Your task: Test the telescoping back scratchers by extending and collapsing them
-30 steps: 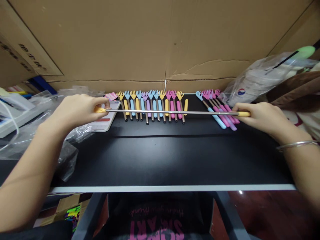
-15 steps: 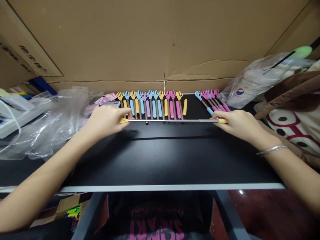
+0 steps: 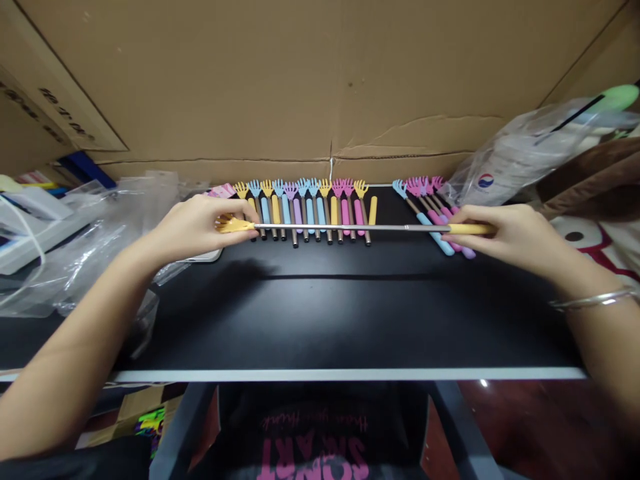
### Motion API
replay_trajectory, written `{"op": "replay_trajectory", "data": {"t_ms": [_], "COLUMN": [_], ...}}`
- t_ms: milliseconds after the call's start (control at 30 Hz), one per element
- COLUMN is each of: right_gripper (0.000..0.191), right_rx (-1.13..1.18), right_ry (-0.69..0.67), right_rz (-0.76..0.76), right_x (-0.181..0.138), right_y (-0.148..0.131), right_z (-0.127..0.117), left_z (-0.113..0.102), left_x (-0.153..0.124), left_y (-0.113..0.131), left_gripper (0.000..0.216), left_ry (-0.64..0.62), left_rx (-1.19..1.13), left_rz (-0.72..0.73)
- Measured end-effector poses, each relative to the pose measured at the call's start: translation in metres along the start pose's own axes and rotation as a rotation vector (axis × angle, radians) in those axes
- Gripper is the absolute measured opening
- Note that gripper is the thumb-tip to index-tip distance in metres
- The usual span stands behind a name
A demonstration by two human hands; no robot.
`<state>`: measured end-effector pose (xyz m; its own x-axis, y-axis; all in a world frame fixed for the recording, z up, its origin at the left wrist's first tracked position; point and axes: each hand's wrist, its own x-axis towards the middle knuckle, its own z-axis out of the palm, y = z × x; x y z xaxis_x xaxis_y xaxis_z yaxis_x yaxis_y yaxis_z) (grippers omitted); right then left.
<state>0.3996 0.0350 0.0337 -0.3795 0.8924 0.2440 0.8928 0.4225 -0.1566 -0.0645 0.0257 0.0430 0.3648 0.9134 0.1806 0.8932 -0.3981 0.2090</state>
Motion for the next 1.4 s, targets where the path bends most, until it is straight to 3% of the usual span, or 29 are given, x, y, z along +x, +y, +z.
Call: {"op": "replay_trajectory", "data": {"t_ms": [167,333,433,533,633,833,933,1033,1233,1400], "right_gripper": [0.051,0.049,0.047,0.043,0.039,0.048,0.050,0.054,0.060,0.056], "right_rx": [0.278,0.461,0.535,0.634,0.810,1.063,1.126,1.162,1.190,1.190], "right_ry": [-0.122,-0.187,-0.128,0.038,0.156,0.129,0.164,0.174,0.177,0.152], "right_rz": [-0.011,0.085,0.117,0.150,0.213,0.431,0.530,0.523,0.521,0.503], "right_x": [0.001,0.001,-0.001,-0.004,-0.005,0.004,0.007,0.007,0.006,0.005], "right_y": [0.010,0.011,0.015,0.017,0.013,0.008,0.010,0.011,0.013,0.013], "right_z": [-0.002,-0.004,-0.006,-0.005,-0.002,0.008,0.013,0.016,0.017,0.019], "left_z": [-0.007,-0.016,-0.018,-0.017,-0.018,-0.021,-0.019,-0.018,-0.022,-0.020], "left_x": [-0.002,-0.006,-0.007,-0.007,-0.008,-0.011,-0.011,-0.009,-0.008,-0.007], "left_y": [-0.013,-0.013,-0.016,-0.022,-0.027,-0.028,-0.029,-0.028,-0.024,-0.025], "left_gripper": [0.044,0.043,0.038,0.038,0.047,0.073,0.056,0.040,0.041,0.037], "left_ry": [-0.111,-0.199,-0.307,-0.350,-0.325,-0.212,-0.225,-0.229,-0.135,-0.130], "left_rx": [-0.147,-0.196,-0.271,-0.346,-0.442,-0.568,-0.589,-0.552,-0.393,-0.378], "left_rz": [0.070,0.020,0.005,-0.011,-0.058,-0.076,-0.117,-0.137,-0.050,-0.070]}}
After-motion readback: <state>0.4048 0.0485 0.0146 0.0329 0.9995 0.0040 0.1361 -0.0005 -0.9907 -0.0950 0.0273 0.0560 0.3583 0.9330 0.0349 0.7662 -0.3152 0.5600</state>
